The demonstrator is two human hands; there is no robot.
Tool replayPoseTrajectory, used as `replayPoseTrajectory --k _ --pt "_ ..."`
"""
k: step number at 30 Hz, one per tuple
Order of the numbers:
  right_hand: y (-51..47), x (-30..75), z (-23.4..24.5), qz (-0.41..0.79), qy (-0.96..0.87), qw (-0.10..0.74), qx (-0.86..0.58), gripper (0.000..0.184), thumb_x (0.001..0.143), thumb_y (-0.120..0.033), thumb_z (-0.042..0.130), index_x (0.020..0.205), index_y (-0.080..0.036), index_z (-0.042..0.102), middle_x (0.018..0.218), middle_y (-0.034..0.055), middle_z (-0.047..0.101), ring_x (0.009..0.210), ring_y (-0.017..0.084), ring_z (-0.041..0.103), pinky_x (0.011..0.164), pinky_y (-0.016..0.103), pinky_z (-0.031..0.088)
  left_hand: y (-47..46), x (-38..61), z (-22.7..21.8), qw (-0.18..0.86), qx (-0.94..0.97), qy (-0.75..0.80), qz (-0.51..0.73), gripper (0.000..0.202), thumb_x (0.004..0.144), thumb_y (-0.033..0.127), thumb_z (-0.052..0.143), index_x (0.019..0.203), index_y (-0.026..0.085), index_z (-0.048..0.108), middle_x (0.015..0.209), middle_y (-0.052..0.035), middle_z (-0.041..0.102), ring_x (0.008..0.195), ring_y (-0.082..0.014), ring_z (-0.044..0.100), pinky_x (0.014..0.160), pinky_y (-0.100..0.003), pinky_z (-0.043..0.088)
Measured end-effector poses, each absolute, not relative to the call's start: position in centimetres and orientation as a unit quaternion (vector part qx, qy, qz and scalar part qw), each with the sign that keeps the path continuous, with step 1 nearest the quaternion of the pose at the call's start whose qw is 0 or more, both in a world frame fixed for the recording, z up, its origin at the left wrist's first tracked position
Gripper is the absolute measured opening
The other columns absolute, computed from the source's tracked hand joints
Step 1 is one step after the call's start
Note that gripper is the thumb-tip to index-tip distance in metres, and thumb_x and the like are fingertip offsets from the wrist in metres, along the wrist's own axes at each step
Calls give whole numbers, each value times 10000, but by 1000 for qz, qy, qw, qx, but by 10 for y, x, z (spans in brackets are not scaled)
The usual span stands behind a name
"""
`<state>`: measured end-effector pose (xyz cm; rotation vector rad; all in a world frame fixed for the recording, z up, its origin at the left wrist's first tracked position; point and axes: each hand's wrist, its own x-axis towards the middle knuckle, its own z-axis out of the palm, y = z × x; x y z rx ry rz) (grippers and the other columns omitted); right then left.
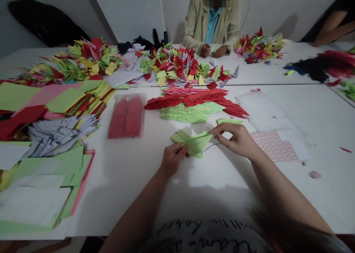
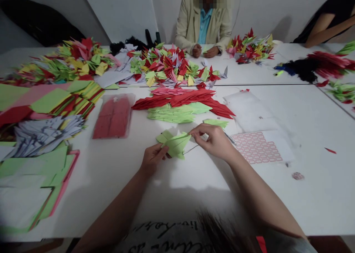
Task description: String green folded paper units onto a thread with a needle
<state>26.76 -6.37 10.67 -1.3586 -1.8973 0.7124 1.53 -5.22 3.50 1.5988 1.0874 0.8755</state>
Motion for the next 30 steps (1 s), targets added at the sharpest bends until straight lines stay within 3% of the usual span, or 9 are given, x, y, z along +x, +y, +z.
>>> replayPoseTrajectory --k 4,6,9,15,20,23,25,30 --pt "-60 268 103 302 -690 375 -541 167 894 -251 552 952 -184 693 932 64 698 819 179 642 558 249 469 -50 14 34 480 637 462 388 475 874 515 549 564 161 488 512 28 431 508 -87 413 485 -211 332" --pt "-59 265 102 315 -690 381 -528 181 914 -279 540 961 -190 691 957 64 685 841 174 629 628 267 474 -49 14 35 470 640 461 397 484 867 517 555 551 165 452 527 30 402 522 -87 397 492 -215 323" --pt "-59 259 100 318 -698 382 -515 189 906 -333 574 898 -185 690 905 61 663 792 160 602 613 264 444 -49 15 37 462 649 457 395 488 868 501 555 536 166 426 532 32 386 531 -87 389 505 -220 318" --pt "-58 250 89 357 -662 382 -536 231 861 -391 642 801 -174 695 787 36 642 621 116 493 545 265 372 -49 16 34 400 694 466 376 383 841 462 611 623 152 560 614 7 511 572 -96 446 532 -217 358" --pt "-56 247 74 505 -575 385 -516 305 782 -471 713 813 -168 722 691 24 634 606 128 521 563 273 416 -50 17 34 338 731 473 357 355 805 456 670 620 155 631 545 15 530 532 -89 464 489 -200 353" --pt "-56 239 65 564 -553 386 -476 299 764 -462 732 816 -167 737 736 36 666 661 144 566 624 289 460 -52 18 35 400 692 488 351 347 806 444 675 616 154 659 442 35 499 427 -73 447 430 -188 347" --pt "-58 231 59 569 -551 389 -470 298 761 -462 732 825 -171 747 741 35 676 649 144 564 614 288 457 -54 20 35 465 651 486 352 321 805 441 678 671 151 696 442 26 559 399 -81 495 421 -185 398" --pt "-65 210 50 526 -553 422 -489 298 773 -463 711 792 -167 736 732 24 666 645 148 553 597 283 433 -56 22 30 540 600 469 358 327 817 458 666 792 139 735 632 -43 719 573 -161 690 546 -225 561"
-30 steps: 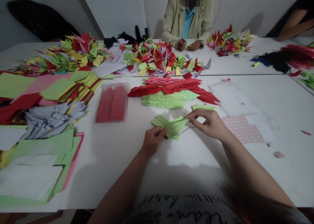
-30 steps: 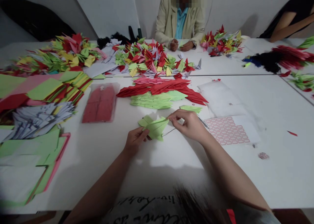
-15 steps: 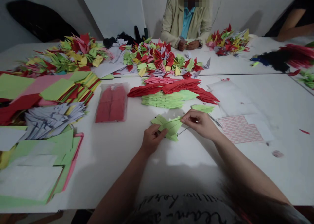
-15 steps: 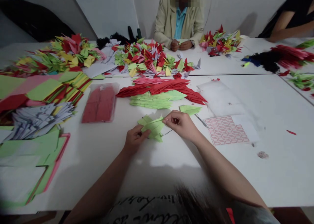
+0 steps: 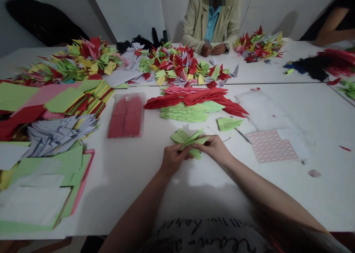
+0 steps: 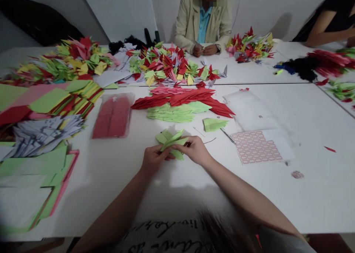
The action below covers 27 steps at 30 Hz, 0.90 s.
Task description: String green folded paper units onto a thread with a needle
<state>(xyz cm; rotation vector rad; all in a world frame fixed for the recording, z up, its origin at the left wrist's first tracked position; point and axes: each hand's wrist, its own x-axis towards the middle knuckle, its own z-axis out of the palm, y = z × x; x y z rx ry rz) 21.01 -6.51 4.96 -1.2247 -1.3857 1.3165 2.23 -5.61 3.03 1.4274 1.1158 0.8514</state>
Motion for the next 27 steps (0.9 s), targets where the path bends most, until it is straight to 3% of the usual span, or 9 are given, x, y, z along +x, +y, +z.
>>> replayPoseTrajectory --k 8,16,27 --pt "-61 212 53 518 -482 488 -511 366 701 -498 759 604 -180 605 608 -17 539 589 117 435 580 276 370 -54 24 30 564 578 468 359 341 823 443 662 694 131 716 715 -74 746 652 -180 720 602 -233 588" --pt "-57 224 63 577 -410 508 -491 303 640 -448 810 719 -184 685 659 -9 592 621 114 474 608 267 397 -51 23 30 572 564 477 357 315 801 436 685 770 130 750 764 -78 753 731 -200 731 689 -273 610" --pt "-53 236 65 621 -395 476 -482 301 715 -454 758 770 -162 712 660 13 622 608 107 516 605 250 397 -51 23 26 573 569 477 347 318 807 438 680 762 130 746 753 -72 752 738 -199 732 678 -255 603"
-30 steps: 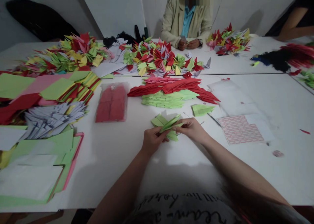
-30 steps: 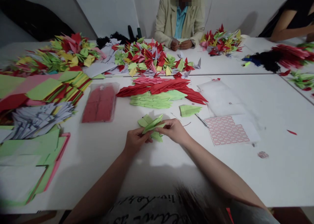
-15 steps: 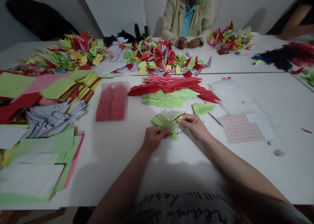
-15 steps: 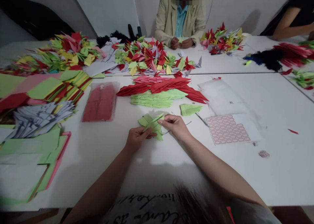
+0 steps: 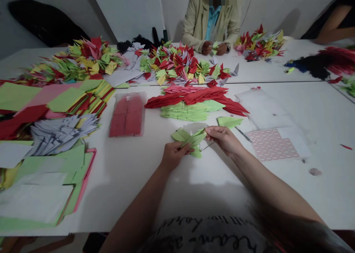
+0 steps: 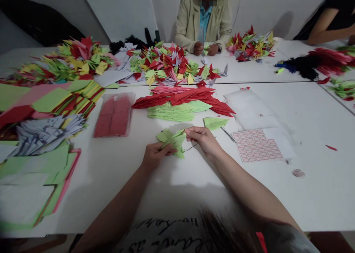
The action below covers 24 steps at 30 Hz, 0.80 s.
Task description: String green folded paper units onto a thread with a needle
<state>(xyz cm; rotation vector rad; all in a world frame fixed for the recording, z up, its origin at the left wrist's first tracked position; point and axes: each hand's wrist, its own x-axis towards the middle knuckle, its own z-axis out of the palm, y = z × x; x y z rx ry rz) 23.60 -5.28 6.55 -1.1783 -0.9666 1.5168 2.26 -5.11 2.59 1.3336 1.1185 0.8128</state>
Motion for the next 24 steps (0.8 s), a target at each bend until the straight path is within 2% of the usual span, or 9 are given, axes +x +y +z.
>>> replayPoseTrajectory --k 4,7,9,12,15,20,24 --pt "-53 235 67 566 -433 488 -504 331 776 -494 695 731 -167 684 692 15 616 620 111 503 629 257 412 -51 23 26 598 555 466 343 362 821 475 655 760 125 727 771 -79 754 752 -198 732 696 -260 606" --pt "-54 233 69 504 -492 489 -514 373 827 -527 630 733 -170 682 788 41 659 728 143 558 703 274 443 -52 25 30 610 541 458 354 422 837 513 619 735 110 695 777 -96 752 772 -210 735 703 -268 609" --pt "-56 230 69 487 -507 488 -518 352 802 -525 664 808 -175 693 837 48 681 775 162 586 715 285 459 -53 25 32 610 543 454 355 446 849 527 596 746 102 685 779 -102 749 778 -217 736 694 -270 609" --pt "-59 223 65 464 -517 488 -528 331 729 -485 749 813 -174 675 762 30 664 680 152 572 624 279 450 -55 26 33 603 562 447 348 437 866 518 577 782 101 680 767 -89 741 782 -219 737 679 -267 606" --pt "-62 216 58 404 -574 471 -535 283 757 -433 739 691 -178 632 660 5 601 587 126 502 549 270 393 -56 25 31 575 599 443 340 423 886 494 558 728 115 659 694 -64 710 767 -216 736 649 -256 599" --pt "-67 208 55 364 -637 459 -501 117 820 -326 696 855 -217 723 879 38 693 771 171 604 593 287 408 -54 22 26 485 691 416 338 351 912 421 543 739 147 678 689 -42 698 706 -172 724 591 -211 569" --pt "-69 205 54 370 -623 477 -498 77 823 -296 699 819 -228 735 842 30 702 791 180 629 630 302 437 -53 21 26 450 707 414 354 302 897 378 580 723 156 688 651 -27 697 647 -147 708 574 -193 560"
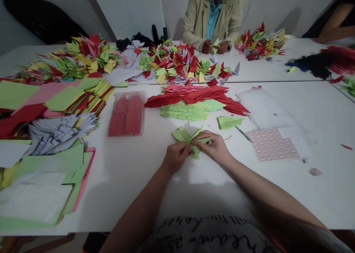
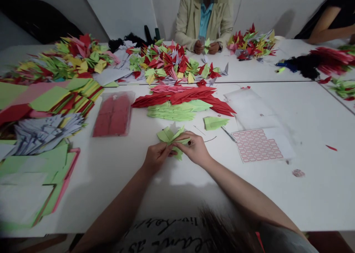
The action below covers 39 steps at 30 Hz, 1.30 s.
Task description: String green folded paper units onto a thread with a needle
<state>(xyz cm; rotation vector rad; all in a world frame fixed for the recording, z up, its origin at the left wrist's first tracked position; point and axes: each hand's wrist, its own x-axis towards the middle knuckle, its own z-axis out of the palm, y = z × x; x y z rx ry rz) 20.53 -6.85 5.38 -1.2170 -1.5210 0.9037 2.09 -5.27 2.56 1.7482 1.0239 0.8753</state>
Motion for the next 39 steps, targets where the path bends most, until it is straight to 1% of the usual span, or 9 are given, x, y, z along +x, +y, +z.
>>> replayPoseTrajectory --k 5,12,17,20,23,26,29,34,39 --pt "-67 206 48 357 -611 497 -501 66 817 -288 709 811 -232 743 822 29 702 778 179 629 668 316 464 -55 23 25 447 647 439 435 197 834 333 674 907 159 730 721 -24 738 639 -153 714 593 -217 588" --pt "-65 209 48 308 -626 519 -493 47 818 -275 714 835 -234 729 830 29 701 784 182 627 684 328 487 -57 23 29 337 693 422 476 100 848 230 649 885 164 714 748 -11 723 631 -113 698 572 -183 579" --pt "-67 214 56 133 -699 518 -474 105 847 -220 679 951 -239 685 887 46 688 865 203 620 778 375 499 -56 22 33 166 753 412 485 141 836 161 641 967 166 694 851 -34 731 740 -114 694 671 -192 588" --pt "-69 216 57 -25 -732 484 -479 295 808 -242 728 1092 -246 647 1030 86 664 973 245 606 836 424 473 -55 21 32 132 760 411 487 188 830 141 646 1012 172 682 910 -41 728 767 -115 691 703 -201 592" --pt "-70 216 55 -101 -768 433 -462 377 798 -278 741 1157 -260 626 1154 102 629 1065 278 582 917 479 435 -55 21 31 134 765 408 480 189 832 134 646 1013 177 676 919 -33 722 771 -112 691 709 -201 594" --pt "-69 216 53 -89 -792 413 -440 239 831 -262 705 1065 -280 659 1176 72 622 1102 271 567 989 506 395 -56 21 31 154 764 403 480 163 830 149 660 989 182 676 903 -20 717 746 -102 688 699 -195 595" --pt "-67 219 53 -24 -797 422 -431 120 854 -231 675 968 -271 675 1149 50 632 1105 247 561 972 460 420 -56 21 31 179 754 402 488 154 826 165 676 979 181 672 888 -12 713 697 -83 678 679 -177 588" --pt "-65 221 57 64 -789 436 -429 92 879 -212 640 960 -248 666 1022 45 670 977 214 591 867 409 441 -56 20 33 196 770 386 468 134 855 176 646 986 181 674 887 -20 719 760 -97 686 692 -175 575" --pt "-66 222 57 83 -816 390 -420 67 897 -227 607 946 -239 652 940 43 680 875 205 572 810 398 408 -57 19 34 183 803 370 431 126 889 208 598 992 177 666 872 -37 725 788 -121 687 709 -201 561"
